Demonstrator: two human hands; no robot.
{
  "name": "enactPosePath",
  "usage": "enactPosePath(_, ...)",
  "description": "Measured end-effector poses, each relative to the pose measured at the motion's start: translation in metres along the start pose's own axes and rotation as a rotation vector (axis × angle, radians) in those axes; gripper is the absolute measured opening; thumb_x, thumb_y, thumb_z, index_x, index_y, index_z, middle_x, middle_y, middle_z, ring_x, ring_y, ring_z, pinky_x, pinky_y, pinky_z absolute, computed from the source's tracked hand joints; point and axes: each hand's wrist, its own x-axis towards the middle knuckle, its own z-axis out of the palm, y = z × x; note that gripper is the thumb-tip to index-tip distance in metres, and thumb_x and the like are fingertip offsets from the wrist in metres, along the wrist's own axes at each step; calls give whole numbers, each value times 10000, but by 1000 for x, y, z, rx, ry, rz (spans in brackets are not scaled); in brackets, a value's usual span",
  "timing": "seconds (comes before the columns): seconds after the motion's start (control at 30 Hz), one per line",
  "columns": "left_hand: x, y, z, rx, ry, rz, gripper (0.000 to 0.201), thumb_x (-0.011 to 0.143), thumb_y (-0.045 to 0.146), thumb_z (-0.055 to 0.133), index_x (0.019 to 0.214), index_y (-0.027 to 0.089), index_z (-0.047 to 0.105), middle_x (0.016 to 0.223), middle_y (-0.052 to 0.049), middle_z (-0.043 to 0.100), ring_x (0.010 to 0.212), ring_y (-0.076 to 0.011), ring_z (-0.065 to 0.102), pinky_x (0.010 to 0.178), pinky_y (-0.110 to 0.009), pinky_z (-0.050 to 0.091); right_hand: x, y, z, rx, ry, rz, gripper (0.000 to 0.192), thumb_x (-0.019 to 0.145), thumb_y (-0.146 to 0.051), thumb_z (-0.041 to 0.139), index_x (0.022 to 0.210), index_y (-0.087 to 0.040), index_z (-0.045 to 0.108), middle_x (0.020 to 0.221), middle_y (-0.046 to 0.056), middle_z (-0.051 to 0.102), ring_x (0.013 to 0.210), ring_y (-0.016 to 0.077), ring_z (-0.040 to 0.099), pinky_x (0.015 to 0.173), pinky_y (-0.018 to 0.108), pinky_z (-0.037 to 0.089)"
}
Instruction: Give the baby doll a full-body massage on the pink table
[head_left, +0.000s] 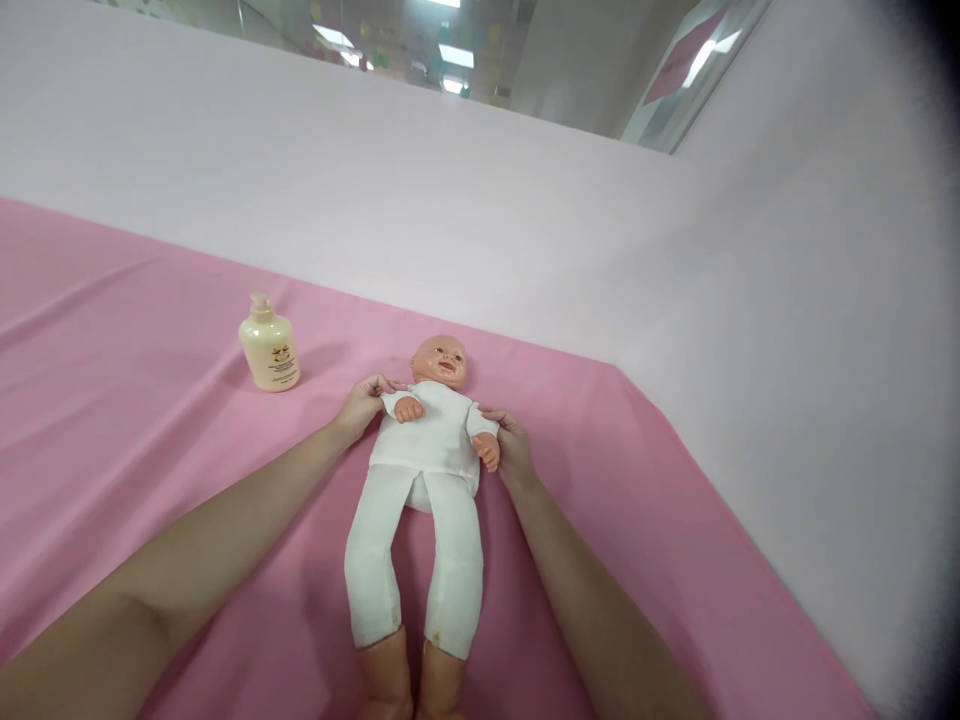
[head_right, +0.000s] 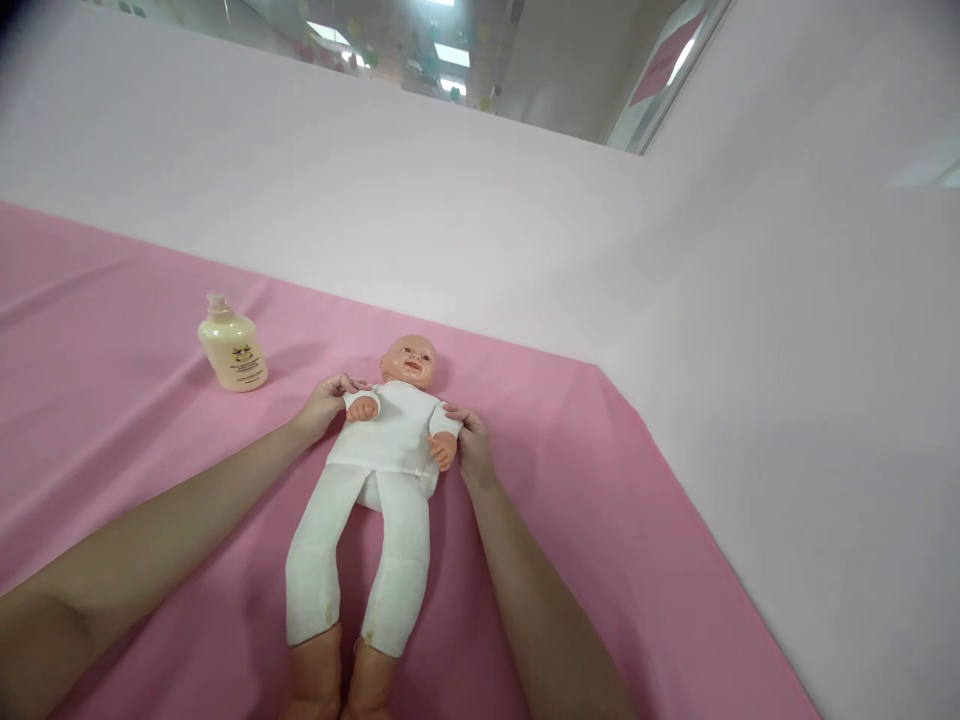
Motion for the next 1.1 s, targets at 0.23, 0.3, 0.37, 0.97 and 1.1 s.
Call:
enactPosePath(0.23,2,-5,-3,48,53,-6,274,619,212,617,891,201,593,857,-18,681,827,-192,634,759,-315,477,-3,-5,4,85,-36,15,256,754,-345,632,963,-201,664,1020,75,718,970,234,665,838,380,540)
enactPosePath(0.3,2,-6,-3,77,97,47,368,639,218,614,1003,216,560,957,-25,667,918,-198,627,805,-316,479,-5,-7,5,107,20,18,362,721,-354,647,1054,-216,615,1095,71,699,1006,226,657,867,375,530)
enactPosePath(0.37,1,-6,-3,147,125,86,488,671,232,634,1142,237,503,1074,-41,629,985,-200,612,834,-321,485,-7,-11,5,80,79,1,498,717,-372,677,1176,-235,539,1143,71,681,1044,223,644,897,381,516)
enactPosePath(0.97,2,-8,-12,540,248,122,386,757,304,700,1126,211,640,1247,-116,567,1012,-233,595,933,-383,453,-6,-12,0,-276,45,-54,361,752,-413,615,1033,-195,671,1040,66,710,936,236,638,864,372,475)
enactPosePath(1.1,1,-4,-10,584,226,105,293,779,318,658,1042,193,688,1130,-106,639,939,-235,611,901,-373,449,-8,-15,1,-345,0,-64,318,778,-424,553,941,-177,669,952,52,692,845,216,605,785,333,443)
